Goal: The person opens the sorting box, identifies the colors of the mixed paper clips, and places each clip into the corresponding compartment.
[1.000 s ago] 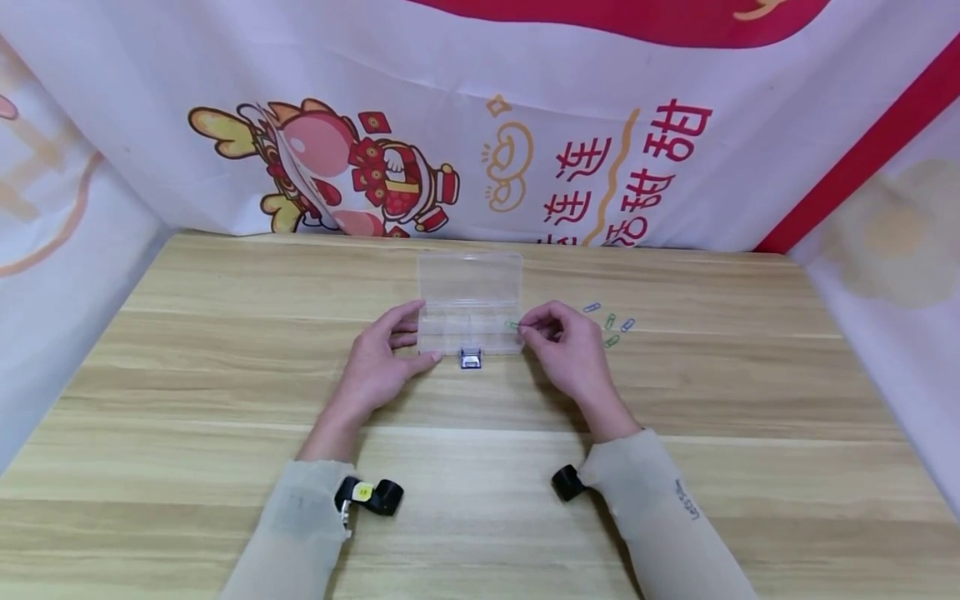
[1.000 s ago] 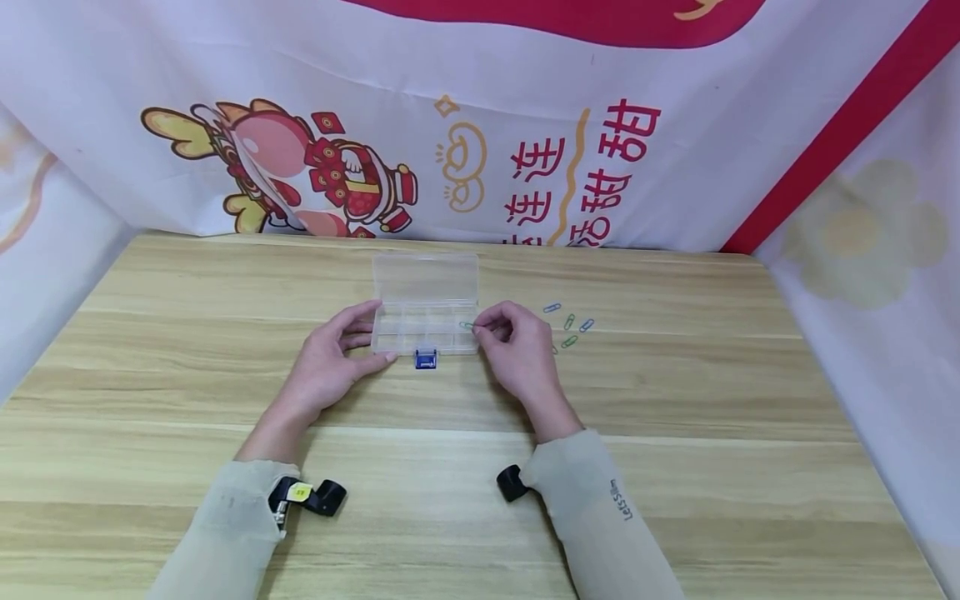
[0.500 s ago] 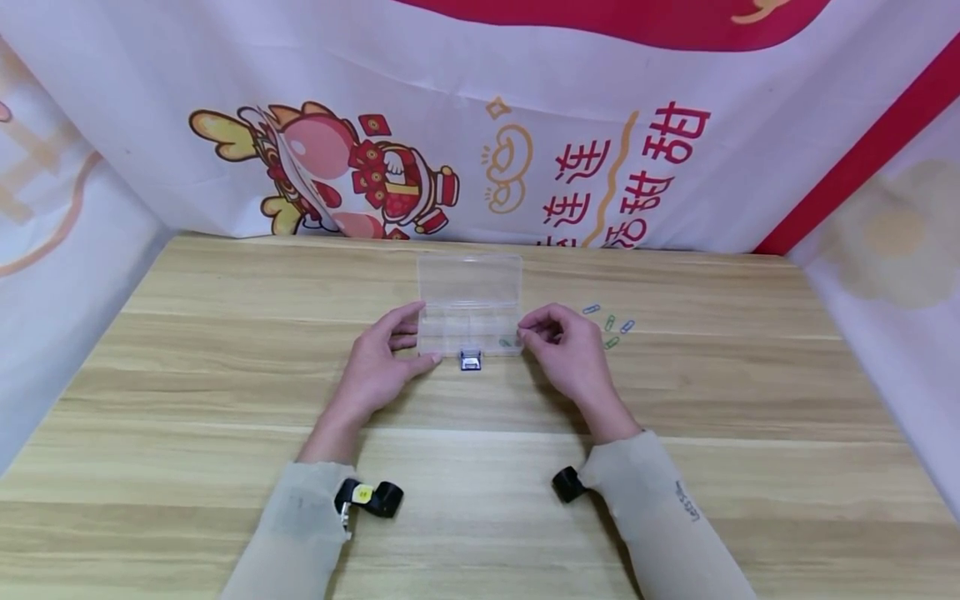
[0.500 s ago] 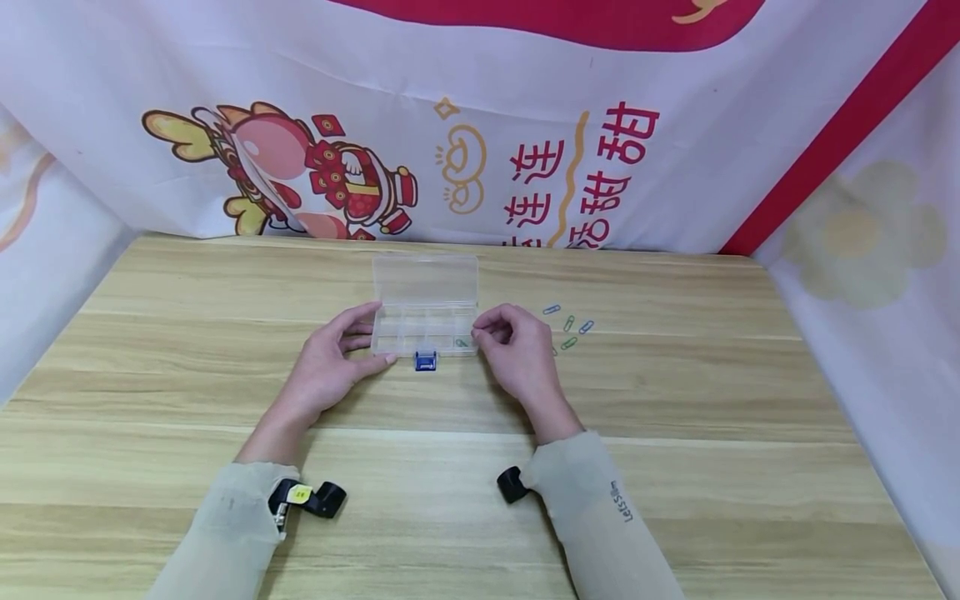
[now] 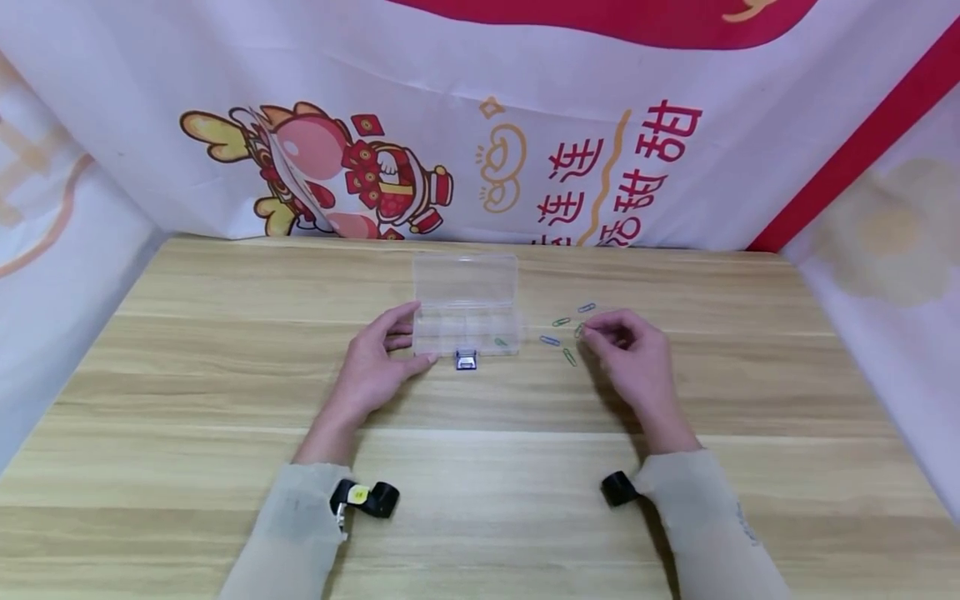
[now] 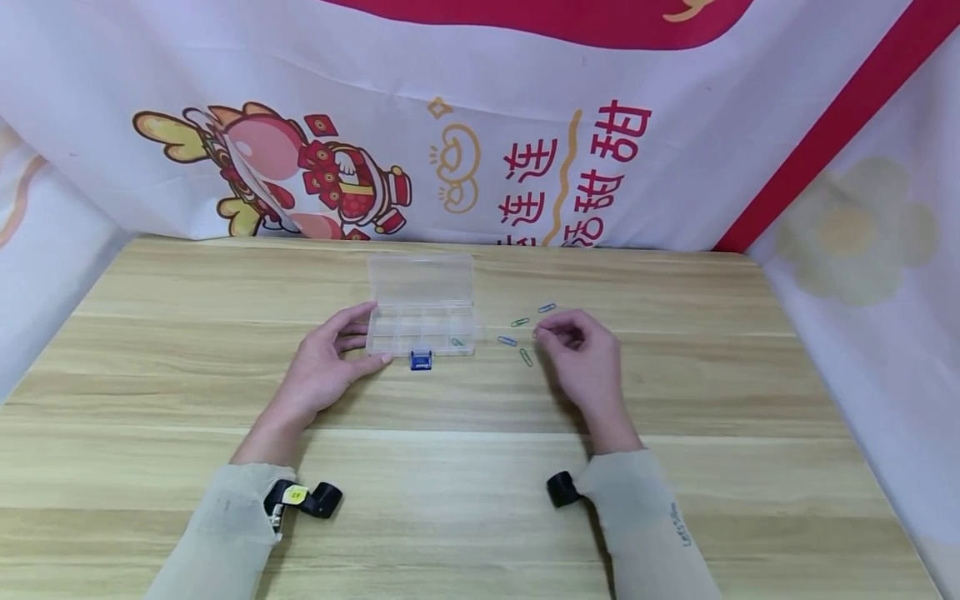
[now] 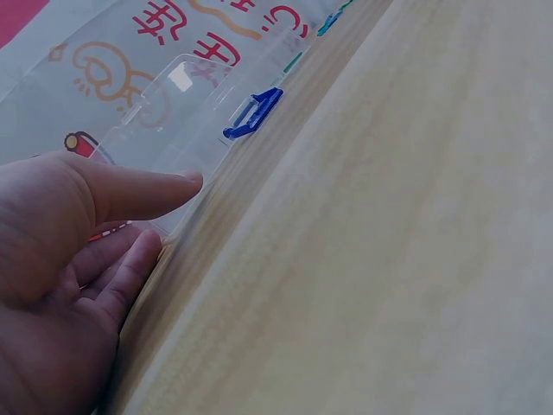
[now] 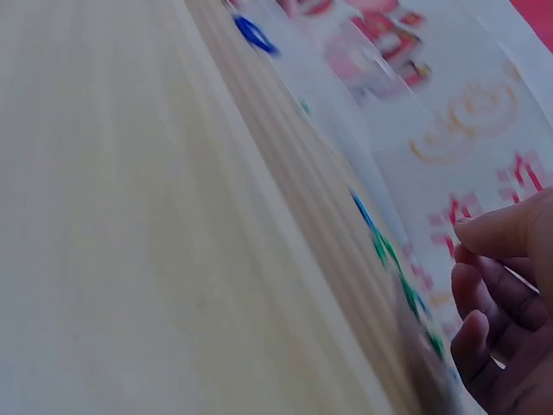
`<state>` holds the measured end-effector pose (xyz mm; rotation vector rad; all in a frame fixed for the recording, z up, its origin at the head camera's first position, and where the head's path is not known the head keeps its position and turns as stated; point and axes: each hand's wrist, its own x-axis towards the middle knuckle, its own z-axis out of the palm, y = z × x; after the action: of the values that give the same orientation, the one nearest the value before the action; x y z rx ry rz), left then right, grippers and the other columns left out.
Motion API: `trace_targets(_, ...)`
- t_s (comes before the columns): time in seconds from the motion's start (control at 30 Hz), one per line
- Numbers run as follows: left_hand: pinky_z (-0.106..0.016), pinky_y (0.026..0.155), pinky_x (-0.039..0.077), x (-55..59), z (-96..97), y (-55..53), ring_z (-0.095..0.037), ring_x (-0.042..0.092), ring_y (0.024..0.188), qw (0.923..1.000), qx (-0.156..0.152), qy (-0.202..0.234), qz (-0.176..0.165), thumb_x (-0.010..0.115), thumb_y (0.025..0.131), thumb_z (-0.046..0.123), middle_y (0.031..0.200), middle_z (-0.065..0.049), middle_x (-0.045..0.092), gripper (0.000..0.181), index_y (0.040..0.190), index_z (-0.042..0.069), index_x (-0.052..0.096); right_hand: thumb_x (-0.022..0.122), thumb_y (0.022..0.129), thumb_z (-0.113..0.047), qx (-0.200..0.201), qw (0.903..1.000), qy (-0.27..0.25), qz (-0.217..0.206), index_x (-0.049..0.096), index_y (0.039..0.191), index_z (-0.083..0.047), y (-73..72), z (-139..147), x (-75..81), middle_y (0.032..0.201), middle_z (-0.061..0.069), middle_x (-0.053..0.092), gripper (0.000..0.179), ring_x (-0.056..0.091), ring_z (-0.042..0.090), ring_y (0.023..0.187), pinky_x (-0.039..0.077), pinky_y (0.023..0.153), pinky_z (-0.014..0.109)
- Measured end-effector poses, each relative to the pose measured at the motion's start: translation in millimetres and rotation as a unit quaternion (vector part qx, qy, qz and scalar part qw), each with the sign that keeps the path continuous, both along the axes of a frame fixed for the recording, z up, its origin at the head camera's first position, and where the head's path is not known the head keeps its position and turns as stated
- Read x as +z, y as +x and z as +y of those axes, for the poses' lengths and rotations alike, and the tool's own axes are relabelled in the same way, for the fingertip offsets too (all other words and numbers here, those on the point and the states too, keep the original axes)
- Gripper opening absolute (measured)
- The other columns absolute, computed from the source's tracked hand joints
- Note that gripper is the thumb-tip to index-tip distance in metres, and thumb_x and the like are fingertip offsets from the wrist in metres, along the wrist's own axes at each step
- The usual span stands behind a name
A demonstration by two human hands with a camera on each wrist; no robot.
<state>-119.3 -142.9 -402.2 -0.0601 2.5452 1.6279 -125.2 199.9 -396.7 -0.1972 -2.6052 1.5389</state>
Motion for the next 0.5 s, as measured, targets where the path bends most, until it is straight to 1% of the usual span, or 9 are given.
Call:
trace_targets(0.1,-0.048,0.119,0.053,0.5,-1.3,0.0,-0.035,0.062,0.137,1.0,0.0,0.0,0.001,0.084,0.093,0.007,0.148,-0.016,0.06,0.078,0.162,0.021,0.05,0.079,0.099,-0.021,-0.05,0.9984,-0.008,-0.025,0.077,0.114,-0.01,4.3,21,-1.9,0.096,-0.008,0.071,0.019,0.062,0.009,0.08,0.054,0.062,0.018)
trace_targets(0.2,-0.048,0.119,0.053,1.0,-2.1,0.3,-0.036,0.062,0.137,1.0,0.0,-0.003,0.002,0.084,0.093,0.007,0.148,-0.017,0.06,0.078,0.162,0.021,0.049,0.079,0.099,-0.025,-0.077,0.9957,-0.016,-0.049,0.076,0.117,-0.012,7.6,34,-2.2,0.099,-0.012,0.069,0.022,0.062,0.009,0.085,0.055,0.064,0.017)
trace_targets(0.27,-0.049,0.119,0.053,1.2,-2.4,0.4,-0.036,0.062,0.137,1.0,0.0,-0.005,0.003,0.083,0.093,0.007,0.148,-0.017,0.06,0.078,0.162,0.021,0.049,0.079,0.1,-0.029,-0.076,0.9952,-0.013,-0.061,0.076,0.118,-0.015,8.6,38,-2.2,0.105,-0.011,0.07,0.024,0.062,0.009,0.091,0.055,0.068,0.017)
trace_targets(0.37,-0.049,0.119,0.053,1.2,-2.3,0.5,-0.036,0.062,0.137,1.0,-0.001,-0.006,0.002,0.083,0.093,0.008,0.148,-0.017,0.06,0.078,0.162,0.021,0.049,0.078,0.101,-0.031,-0.06,0.9963,0.005,-0.061,0.076,0.119,-0.015,9.4,38,-1.8,0.113,-0.003,0.072,0.024,0.061,0.011,0.097,0.054,0.074,0.016)
trace_targets(0.5,-0.049,0.119,0.053,1.4,-1.5,0.8,-0.036,0.062,0.137,1.0,-0.004,-0.005,0.003,0.083,0.094,0.007,0.148,-0.017,0.06,0.078,0.162,0.02,0.049,0.078,0.1,-0.025,-0.044,0.9977,0.034,-0.04,0.077,0.117,-0.011,10.9,32,-2.9,0.114,0.007,0.074,0.021,0.06,0.014,0.097,0.051,0.076,0.015)
